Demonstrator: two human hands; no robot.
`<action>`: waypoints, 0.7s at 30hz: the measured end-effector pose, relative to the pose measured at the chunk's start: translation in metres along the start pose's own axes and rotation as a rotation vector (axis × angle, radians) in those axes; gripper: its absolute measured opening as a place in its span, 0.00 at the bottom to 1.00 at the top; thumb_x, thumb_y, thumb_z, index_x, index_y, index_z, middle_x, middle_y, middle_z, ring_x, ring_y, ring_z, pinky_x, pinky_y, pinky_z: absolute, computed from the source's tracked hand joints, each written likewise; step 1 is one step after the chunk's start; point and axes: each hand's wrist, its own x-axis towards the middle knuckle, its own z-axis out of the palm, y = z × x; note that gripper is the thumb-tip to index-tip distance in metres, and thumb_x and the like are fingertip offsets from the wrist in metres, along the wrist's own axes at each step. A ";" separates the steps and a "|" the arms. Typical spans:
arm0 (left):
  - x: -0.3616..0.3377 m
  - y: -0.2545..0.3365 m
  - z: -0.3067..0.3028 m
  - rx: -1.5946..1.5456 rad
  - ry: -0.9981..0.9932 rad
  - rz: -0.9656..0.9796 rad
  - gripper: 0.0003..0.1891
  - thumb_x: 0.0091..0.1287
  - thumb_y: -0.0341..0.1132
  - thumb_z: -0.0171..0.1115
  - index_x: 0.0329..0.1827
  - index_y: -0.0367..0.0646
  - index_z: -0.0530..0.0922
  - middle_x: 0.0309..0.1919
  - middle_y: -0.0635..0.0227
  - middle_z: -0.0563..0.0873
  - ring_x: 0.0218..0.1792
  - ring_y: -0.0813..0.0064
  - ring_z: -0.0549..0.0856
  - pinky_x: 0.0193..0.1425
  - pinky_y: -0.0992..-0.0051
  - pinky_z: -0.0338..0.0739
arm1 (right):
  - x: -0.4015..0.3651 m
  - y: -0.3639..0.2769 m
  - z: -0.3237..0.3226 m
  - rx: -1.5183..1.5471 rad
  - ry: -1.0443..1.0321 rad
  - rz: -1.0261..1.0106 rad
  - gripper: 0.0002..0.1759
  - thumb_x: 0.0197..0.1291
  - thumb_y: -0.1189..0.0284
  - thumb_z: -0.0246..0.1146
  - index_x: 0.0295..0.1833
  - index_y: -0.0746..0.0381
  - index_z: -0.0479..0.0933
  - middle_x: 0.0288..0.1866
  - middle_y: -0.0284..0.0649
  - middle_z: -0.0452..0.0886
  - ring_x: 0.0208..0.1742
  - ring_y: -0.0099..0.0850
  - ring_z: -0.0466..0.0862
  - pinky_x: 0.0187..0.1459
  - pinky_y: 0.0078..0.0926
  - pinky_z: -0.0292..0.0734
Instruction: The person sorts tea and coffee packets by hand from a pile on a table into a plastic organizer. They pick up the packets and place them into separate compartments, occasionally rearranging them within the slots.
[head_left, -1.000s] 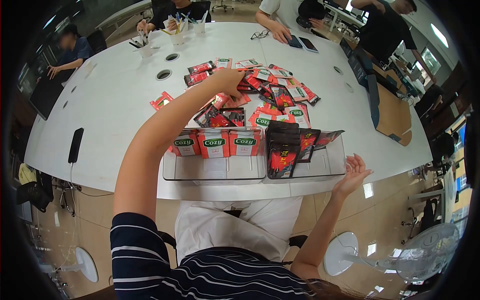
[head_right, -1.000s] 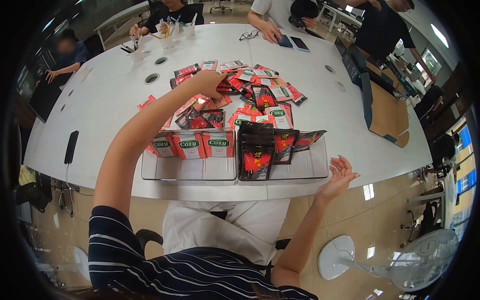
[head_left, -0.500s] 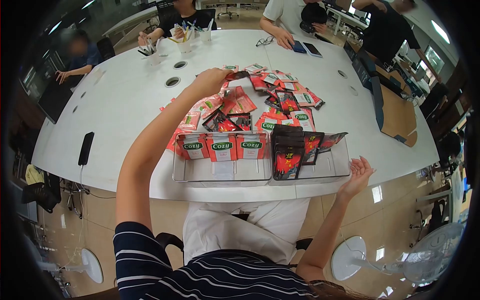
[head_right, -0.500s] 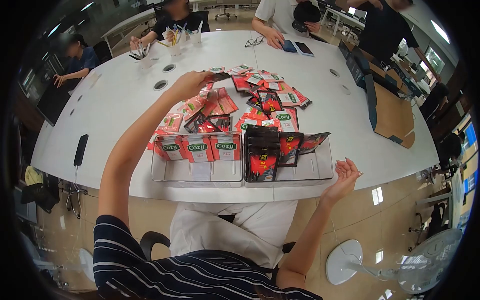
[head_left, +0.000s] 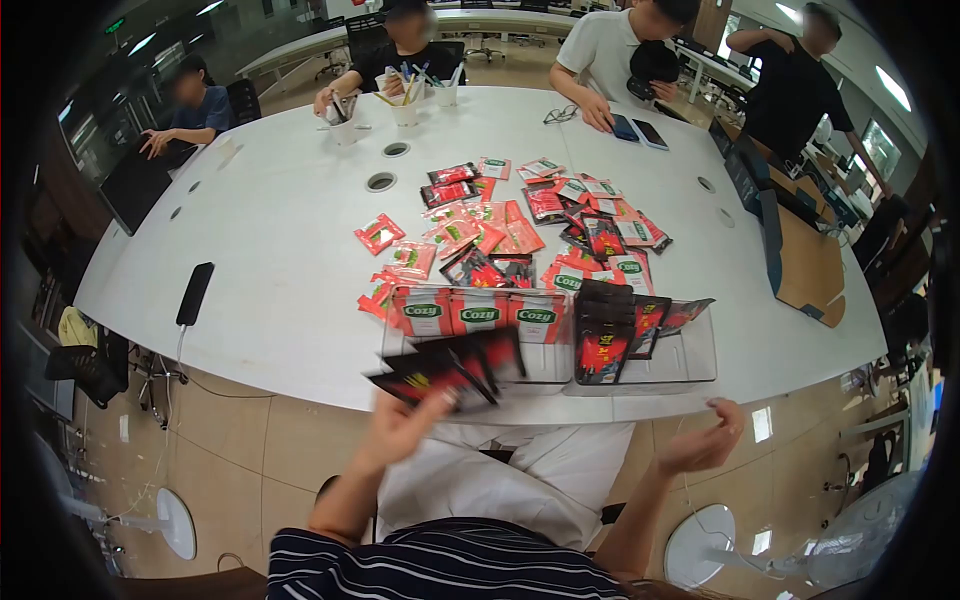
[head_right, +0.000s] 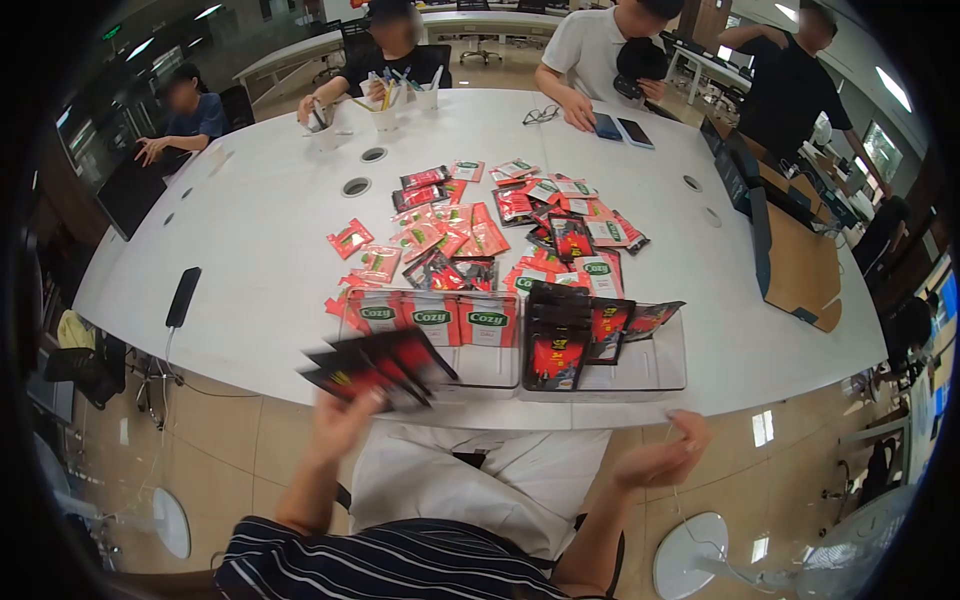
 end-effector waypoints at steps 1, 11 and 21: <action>-0.013 -0.009 0.009 -0.068 -0.023 -0.069 0.11 0.66 0.24 0.59 0.51 0.35 0.77 0.40 0.71 0.83 0.40 0.84 0.80 0.44 0.81 0.75 | -0.004 -0.024 0.005 0.080 -0.079 0.003 0.23 0.70 0.60 0.43 0.43 0.69 0.75 0.39 0.48 0.78 0.40 0.37 0.77 0.44 0.32 0.69; -0.024 -0.045 0.043 0.042 -0.322 0.031 0.11 0.65 0.21 0.58 0.50 0.33 0.77 0.45 0.65 0.81 0.44 0.78 0.79 0.49 0.77 0.73 | -0.026 -0.113 0.030 0.519 -0.779 0.552 0.11 0.52 0.89 0.61 0.42 0.71 0.77 0.39 0.44 0.80 0.39 0.29 0.79 0.43 0.21 0.72; -0.009 -0.063 -0.008 0.132 0.848 0.466 0.19 0.71 0.30 0.52 0.61 0.27 0.65 0.55 0.47 0.77 0.56 0.55 0.78 0.64 0.58 0.72 | 0.029 -0.088 0.027 0.164 -0.375 0.321 0.12 0.62 0.86 0.57 0.51 0.69 0.71 0.40 0.39 0.77 0.39 0.20 0.77 0.41 0.16 0.72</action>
